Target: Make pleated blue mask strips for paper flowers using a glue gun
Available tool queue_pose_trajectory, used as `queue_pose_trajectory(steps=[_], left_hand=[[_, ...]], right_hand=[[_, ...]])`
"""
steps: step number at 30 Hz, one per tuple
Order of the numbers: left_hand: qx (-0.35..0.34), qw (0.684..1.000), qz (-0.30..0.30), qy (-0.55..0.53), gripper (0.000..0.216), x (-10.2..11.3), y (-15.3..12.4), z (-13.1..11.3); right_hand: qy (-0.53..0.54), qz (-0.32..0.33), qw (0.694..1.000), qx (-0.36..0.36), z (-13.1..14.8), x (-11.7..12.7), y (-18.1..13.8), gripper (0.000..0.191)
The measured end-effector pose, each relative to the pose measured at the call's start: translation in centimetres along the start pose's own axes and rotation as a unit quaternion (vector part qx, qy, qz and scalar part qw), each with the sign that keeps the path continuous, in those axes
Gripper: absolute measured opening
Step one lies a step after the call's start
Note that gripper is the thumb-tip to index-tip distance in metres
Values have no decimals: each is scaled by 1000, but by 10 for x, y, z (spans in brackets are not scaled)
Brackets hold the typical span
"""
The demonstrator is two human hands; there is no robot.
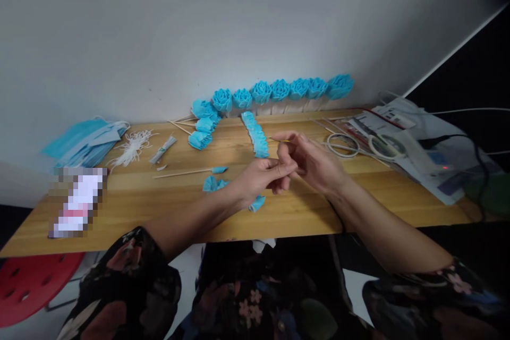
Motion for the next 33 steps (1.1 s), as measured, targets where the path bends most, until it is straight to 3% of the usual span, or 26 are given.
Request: queue_pose_trajectory(steps=[4, 7, 9, 11, 13, 15, 18, 20, 24, 28, 31, 33], left_hand=[[-3, 1000, -12, 1, 40, -10, -10, 16], [-2, 997, -22, 75, 30, -7, -19, 19], [-24, 985, -55, 164, 26, 9, -28, 8], [-81, 957, -145, 239, 29, 41, -41, -13], [-133, 894, -262, 337, 33, 82, -59, -35], [-126, 803, -346, 470, 33, 122, -76, -43], [-53, 688, -392, 608, 33, 171, -93, -29], [-30, 657, -370, 656, 33, 192, -99, -11], [-21, 643, -325, 694, 33, 212, -101, 17], [-11, 654, -338, 677, 27, 219, -97, 17], [0, 675, -357, 645, 26, 213, -90, 8], [-19, 706, -346, 617, 28, 200, -81, -1]], right_hand=[[-4, -6, 1000, -12, -3, -8, -16, 50], [34, 8, 999, -19, -1, -15, -26, 47], [36, 13, 999, -23, 2, -14, -29, 48], [9, -1, 1000, -18, 5, -6, -29, 49], [-8, -23, 1000, 3, 8, 7, -28, 48], [-2, -45, 999, 27, 9, 21, -27, 42], [-5, -87, 996, 29, 4, 44, -28, 32], [-42, -123, 991, 13, -2, 60, -31, 29], [-207, -187, 960, 7, -13, 95, -35, 26], [-349, -192, 917, -12, -34, 126, -40, 26], [-481, -177, 859, -10, -45, 139, -45, 28], [-523, -168, 835, -22, -50, 140, -46, 30]])
Point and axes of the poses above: each hand's wrist, its own y-axis towards the middle knuckle, its own x-axis out of the back of the hand, z = x × y, the point moved 5 cm from there along y, towards the middle knuckle, and after that the axes turned 12 degrees about x, right-handed, at the moved point
